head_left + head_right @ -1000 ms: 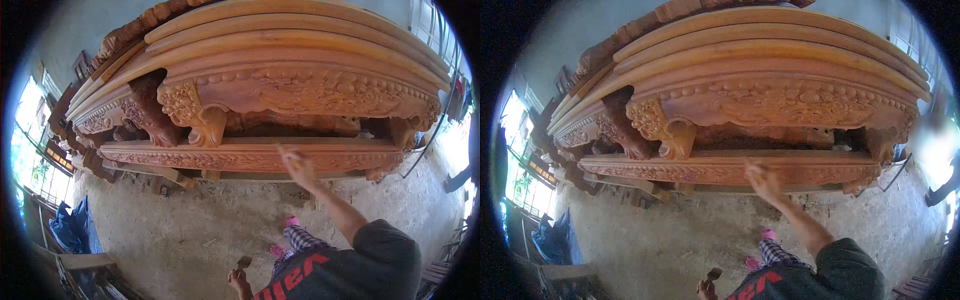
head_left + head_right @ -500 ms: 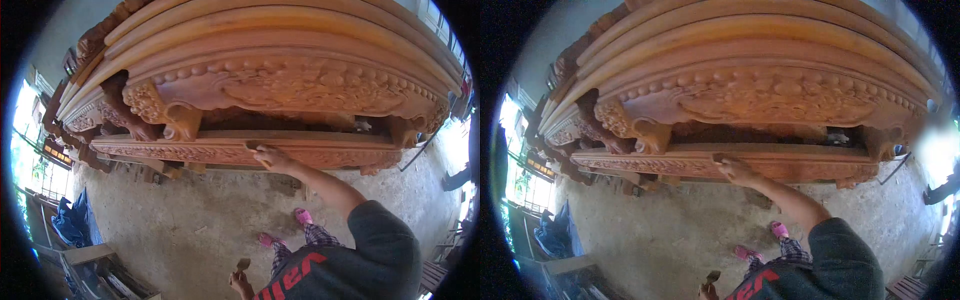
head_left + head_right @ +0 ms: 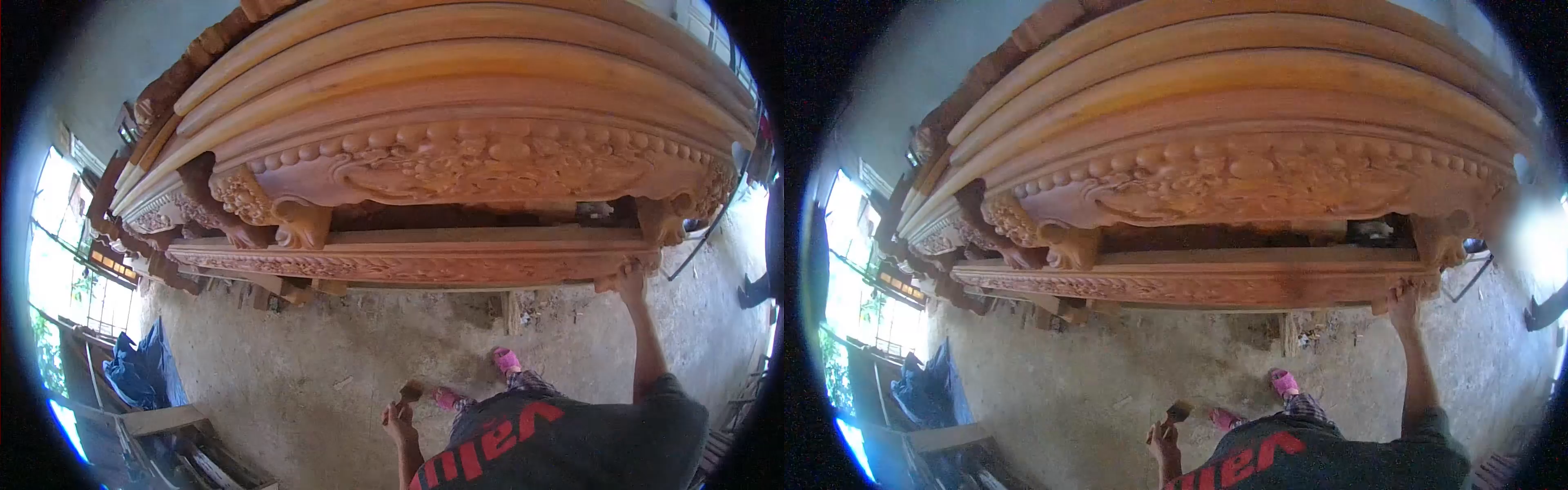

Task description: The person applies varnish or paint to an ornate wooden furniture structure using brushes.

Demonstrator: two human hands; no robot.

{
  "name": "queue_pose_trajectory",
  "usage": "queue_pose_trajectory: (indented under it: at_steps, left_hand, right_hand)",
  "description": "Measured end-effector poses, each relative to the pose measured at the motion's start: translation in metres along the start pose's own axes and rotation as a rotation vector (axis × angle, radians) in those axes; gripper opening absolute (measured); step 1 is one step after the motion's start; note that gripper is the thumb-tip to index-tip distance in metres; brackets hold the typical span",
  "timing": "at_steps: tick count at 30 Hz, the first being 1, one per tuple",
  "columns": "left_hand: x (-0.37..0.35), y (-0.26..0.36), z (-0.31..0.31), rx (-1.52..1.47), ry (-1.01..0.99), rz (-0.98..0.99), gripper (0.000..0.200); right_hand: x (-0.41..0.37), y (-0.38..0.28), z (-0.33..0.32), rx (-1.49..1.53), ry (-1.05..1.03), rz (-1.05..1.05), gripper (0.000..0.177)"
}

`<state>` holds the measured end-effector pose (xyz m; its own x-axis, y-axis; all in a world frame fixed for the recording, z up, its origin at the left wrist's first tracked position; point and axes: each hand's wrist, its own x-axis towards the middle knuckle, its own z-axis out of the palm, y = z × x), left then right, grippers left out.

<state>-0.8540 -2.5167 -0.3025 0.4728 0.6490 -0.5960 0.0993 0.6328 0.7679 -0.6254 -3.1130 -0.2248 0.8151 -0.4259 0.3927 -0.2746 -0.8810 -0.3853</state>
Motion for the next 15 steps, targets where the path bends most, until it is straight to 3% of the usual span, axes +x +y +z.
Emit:
queue_pose_trajectory:
  at_steps: [1,3,4,6,7,8,10,12,15]
  left_hand:
    - [0.0,0.0,0.0,0.0,0.004,0.009,0.019]
    - [-0.001,0.002,-0.012,-0.004,-0.01,0.011,0.019]
    - [0.002,0.003,-0.017,-0.01,-0.034,0.01,0.019]
    - [0.007,0.003,-0.036,-0.039,-0.014,0.015,0.018]
    - [0.01,0.003,-0.042,-0.059,0.014,0.013,0.018]
    - [0.007,0.007,-0.045,-0.068,0.015,0.02,0.018]
    - [-0.008,0.023,-0.051,-0.108,0.089,0.046,0.01]
    - [-0.004,0.021,-0.074,-0.14,0.154,0.055,0.012]
    - [-0.007,0.023,-0.108,-0.146,0.255,0.048,0.013]
  right_hand:
    - [-0.003,-0.035,-0.006,0.215,-0.02,0.023,0.016]
    - [-0.019,-0.149,-0.023,1.039,-0.363,0.18,0.018]
    - [-0.032,-0.21,-0.03,1.3,-0.558,0.251,0.019]
    - [-0.049,-0.308,-0.038,1.001,-0.755,-0.112,0.022]
    - [-0.052,-0.343,-0.015,0.914,-0.871,-0.187,0.024]
    - [-0.058,-0.391,-0.032,0.983,-0.922,-0.215,0.027]
    - [-0.071,-0.45,0.014,1.01,-0.669,-0.522,0.028]
    - [-0.071,-0.509,0.036,1.133,-0.776,-0.452,0.028]
    - [-0.064,-0.569,0.099,1.199,-0.582,-0.414,0.023]
